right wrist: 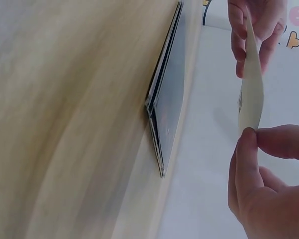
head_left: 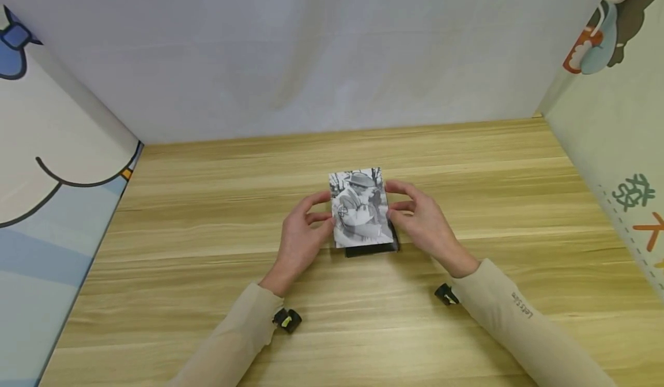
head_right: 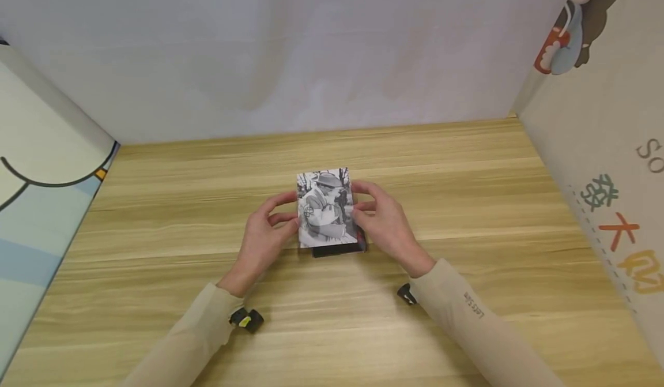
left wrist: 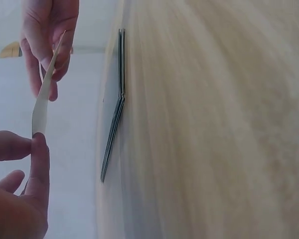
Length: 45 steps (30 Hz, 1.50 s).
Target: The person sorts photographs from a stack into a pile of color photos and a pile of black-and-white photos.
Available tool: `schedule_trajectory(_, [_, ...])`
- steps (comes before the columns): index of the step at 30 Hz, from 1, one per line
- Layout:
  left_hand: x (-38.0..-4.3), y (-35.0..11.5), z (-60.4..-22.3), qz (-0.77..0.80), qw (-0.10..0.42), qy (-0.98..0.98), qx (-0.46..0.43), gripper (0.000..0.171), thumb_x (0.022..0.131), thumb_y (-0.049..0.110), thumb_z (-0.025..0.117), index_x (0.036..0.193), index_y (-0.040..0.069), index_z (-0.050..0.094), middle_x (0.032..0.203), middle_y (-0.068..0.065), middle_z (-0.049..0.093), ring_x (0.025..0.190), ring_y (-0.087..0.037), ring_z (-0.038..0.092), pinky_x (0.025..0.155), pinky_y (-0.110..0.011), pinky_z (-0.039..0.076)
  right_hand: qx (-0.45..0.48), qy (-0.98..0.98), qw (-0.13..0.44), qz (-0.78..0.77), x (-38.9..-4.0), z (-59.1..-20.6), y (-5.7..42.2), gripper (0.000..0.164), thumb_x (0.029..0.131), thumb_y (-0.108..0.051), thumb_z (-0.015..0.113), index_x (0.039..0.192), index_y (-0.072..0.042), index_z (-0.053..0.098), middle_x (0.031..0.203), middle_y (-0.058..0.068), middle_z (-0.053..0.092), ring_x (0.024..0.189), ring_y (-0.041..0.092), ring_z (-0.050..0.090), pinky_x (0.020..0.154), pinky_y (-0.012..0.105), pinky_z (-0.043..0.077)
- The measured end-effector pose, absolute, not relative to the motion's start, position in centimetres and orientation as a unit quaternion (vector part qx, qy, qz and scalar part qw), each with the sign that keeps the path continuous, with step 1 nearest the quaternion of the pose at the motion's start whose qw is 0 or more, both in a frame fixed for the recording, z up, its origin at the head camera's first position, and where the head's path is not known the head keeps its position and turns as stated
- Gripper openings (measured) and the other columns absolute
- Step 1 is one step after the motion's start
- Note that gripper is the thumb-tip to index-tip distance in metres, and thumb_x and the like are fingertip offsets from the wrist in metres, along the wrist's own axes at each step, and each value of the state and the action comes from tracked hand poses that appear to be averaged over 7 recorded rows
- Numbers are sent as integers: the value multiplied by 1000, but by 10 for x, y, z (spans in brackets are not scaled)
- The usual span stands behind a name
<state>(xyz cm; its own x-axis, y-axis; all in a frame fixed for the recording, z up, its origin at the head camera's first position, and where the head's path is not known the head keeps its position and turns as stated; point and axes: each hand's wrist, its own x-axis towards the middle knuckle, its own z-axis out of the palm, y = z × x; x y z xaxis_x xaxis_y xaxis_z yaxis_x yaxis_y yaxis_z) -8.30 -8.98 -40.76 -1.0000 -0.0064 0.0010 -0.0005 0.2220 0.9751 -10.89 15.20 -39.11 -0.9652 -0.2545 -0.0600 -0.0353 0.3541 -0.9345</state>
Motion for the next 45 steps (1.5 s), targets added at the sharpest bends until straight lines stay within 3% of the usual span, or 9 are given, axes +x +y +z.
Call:
schedule_trajectory(4, [-85,-93,-406,-636,6,-772,7,64,89,-8,71,148,5,53,140,-11,62,107,-30,70,78,-23,60,-89,812,92,-570,-109,-390,149,58,95,4,63,151,-1,48,147,19,54,119,37,64,87,24,57])
schedule_trajectory(9, [-87,-101,-403,-647,-7,-762,24,68,90,-7,69,153,4,47,138,-12,63,109,-30,69,79,-23,60,-88,805,92,-580,-110,-387,142,61,95,3,63,153,0,45,145,21,56,118,37,64,93,32,57])
schedule_trajectory(20, [-92,-118,-397,-655,-15,-755,33,55,93,-3,68,146,1,56,132,-17,65,112,-32,68,82,-21,60,-89,796,85,-592,-115,-383,125,60,94,3,64,151,1,48,138,22,60,119,37,64,94,36,58])
schedule_trajectory(27, [-92,-127,-395,-658,-7,-752,38,48,93,-4,67,141,0,61,128,-21,66,111,-32,69,83,-19,58,-89,798,87,-590,-116,-380,115,59,94,2,65,151,-1,51,134,20,62,118,34,64,84,26,60])
schedule_trajectory(36, [-88,-139,-392,-648,-2,-760,52,45,93,-4,67,138,0,65,126,-21,67,105,-24,70,81,-15,56,-111,792,73,-595,-115,-380,102,58,92,6,65,148,5,52,127,23,64,111,36,66,95,36,58])
schedule_trajectory(45, [-87,-149,-390,-637,-3,-768,69,45,93,-3,67,138,1,65,127,-20,68,102,-17,70,81,-15,56,-107,784,79,-606,-115,-379,91,60,90,5,66,148,4,52,125,21,65,108,33,67,91,30,59])
